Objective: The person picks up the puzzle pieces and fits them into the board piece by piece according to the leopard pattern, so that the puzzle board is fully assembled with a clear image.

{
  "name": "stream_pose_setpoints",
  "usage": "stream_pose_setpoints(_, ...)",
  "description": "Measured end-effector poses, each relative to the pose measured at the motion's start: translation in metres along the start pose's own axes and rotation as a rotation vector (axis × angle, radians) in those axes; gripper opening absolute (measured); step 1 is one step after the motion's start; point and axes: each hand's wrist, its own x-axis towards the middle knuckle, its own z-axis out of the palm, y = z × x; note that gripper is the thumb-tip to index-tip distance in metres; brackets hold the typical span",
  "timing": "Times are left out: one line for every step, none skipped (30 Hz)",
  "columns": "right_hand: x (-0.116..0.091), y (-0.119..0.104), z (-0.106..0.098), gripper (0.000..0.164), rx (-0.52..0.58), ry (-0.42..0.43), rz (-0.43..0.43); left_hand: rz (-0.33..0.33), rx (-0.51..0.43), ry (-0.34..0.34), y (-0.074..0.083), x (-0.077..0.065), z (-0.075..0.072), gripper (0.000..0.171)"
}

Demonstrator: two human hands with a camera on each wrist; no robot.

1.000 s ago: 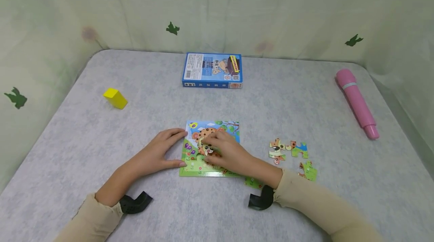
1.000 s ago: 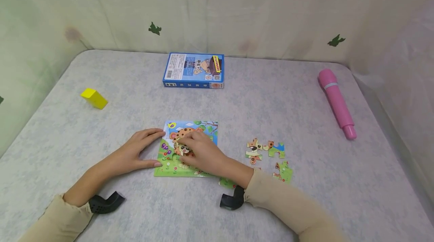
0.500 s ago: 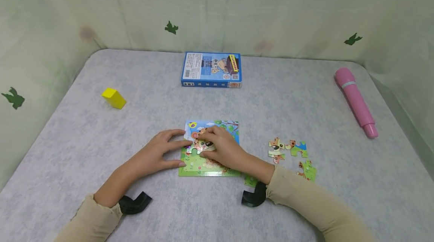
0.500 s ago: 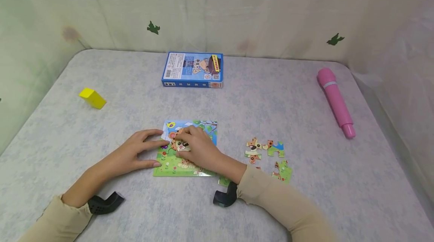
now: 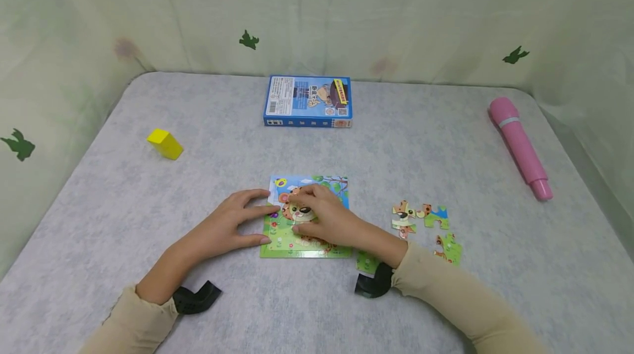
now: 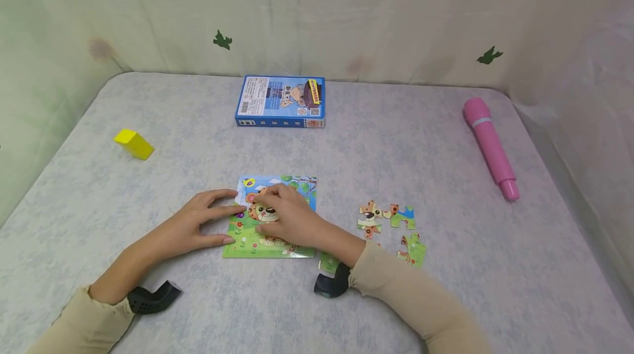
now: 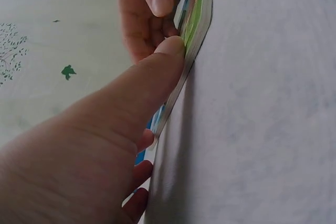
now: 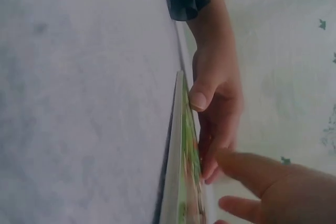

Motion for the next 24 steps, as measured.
stream_pose_setpoints(-0.002,0.0,-0.002,0.055,0.043,-0.01,0.012,0.0,-0.001,-0.001,0.0,0.0,0.0,0.055)
stream_pose_setpoints(-0.004,-0.001,-0.005,0.056,0.082,-0.017,0.022,-0.001,-0.001,-0.002,0.0,0.0,0.0,0.055)
stream_pose_setpoints(-0.007,-0.001,-0.009,0.057,0.117,-0.015,0.028,-0.001,0.0,-0.003,0.001,0.0,0.0,0.055)
stream_pose_setpoints(-0.01,-0.001,-0.012,0.057,0.142,-0.008,0.029,0.001,0.001,-0.003,0.001,0.0,0.0,0.055)
stream_pose_setpoints(-0.014,-0.001,-0.016,0.058,0.16,0.006,0.029,0.001,0.003,-0.003,0.001,0.0,0.0,0.055)
stream_pose_setpoints(-0.018,-0.001,-0.02,0.059,0.172,0.026,0.025,0.002,0.005,-0.003,0.001,0.0,0.0,0.055)
stream_pose_setpoints(-0.023,-0.001,-0.024,0.06,0.175,0.048,0.016,0.002,0.006,-0.002,0.001,0.0,0.0,0.055)
stream_pose_setpoints(-0.029,0.0,-0.028,0.06,0.183,0.071,0.01,0.002,0.006,-0.002,0.001,0.0,0.0,0.055)
stream_pose_setpoints(-0.035,0.001,-0.033,0.06,0.187,0.099,-0.001,0.001,0.006,-0.001,0.001,0.0,0.0,0.055)
stream_pose_setpoints(-0.041,0.001,-0.037,0.061,0.184,0.125,-0.009,0.0,0.006,-0.001,0.001,0.0,0.0,0.054)
stream_pose_setpoints(-0.048,0.002,-0.041,0.061,0.185,0.15,-0.023,-0.002,0.005,0.0,0.001,0.0,0.0,0.054)
stream_pose_setpoints(-0.054,0.004,-0.045,0.062,0.179,0.174,-0.034,-0.003,0.005,0.001,0.001,0.0,0.0,0.054)
stream_pose_setpoints(-0.061,0.005,-0.048,0.063,0.171,0.198,-0.047,-0.004,0.005,0.002,0.0,0.0,0.0,0.054)
stream_pose_setpoints(-0.067,0.007,-0.051,0.064,0.158,0.227,-0.059,-0.005,0.004,0.003,0.0,0.0,0.0,0.054)
stream_pose_setpoints(-0.073,0.009,-0.054,0.065,0.137,0.254,-0.068,-0.005,0.004,0.003,0.0,0.0,0.0,0.054)
stream_pose_setpoints(-0.079,0.012,-0.056,0.066,0.119,0.277,-0.073,-0.005,0.004,0.004,0.0,0.0,0.0,0.054)
stream_pose_setpoints(-0.086,0.015,-0.058,0.067,0.107,0.297,-0.074,-0.004,0.004,0.004,0.0,0.001,0.0,0.054)
stream_pose_setpoints(-0.091,0.017,-0.06,0.068,0.096,0.316,-0.07,-0.004,0.006,0.006,0.0,0.001,0.0,0.054)
stream_pose_setpoints(-0.097,0.02,-0.062,0.069,0.084,0.331,-0.063,-0.004,0.007,0.006,0.0,0.001,0.0,0.054)
stream_pose_setpoints(-0.102,0.023,-0.063,0.07,0.07,0.345,-0.055,-0.005,0.007,0.007,0.0,0.001,0.0,0.054)
stream_pose_setpoints(-0.107,0.026,-0.065,0.07,0.062,0.353,-0.04,-0.006,0.007,0.007,0.0,0.001,0.0,0.054)
stream_pose_setpoints(-0.112,0.029,-0.066,0.07,0.053,0.36,-0.025,-0.006,0.007,0.008,0.0,0.001,0.0,0.054)
stream_pose_setpoints(-0.116,0.032,-0.067,0.07,0.043,0.365,-0.011,-0.007,0.007,0.007,0.0,0.001,0.0,0.054)
stream_pose_setpoints(-0.12,0.035,-0.068,0.07,0.035,0.366,0.004,-0.008,0.006,0.007,0.001,0.001,0.0,0.054)
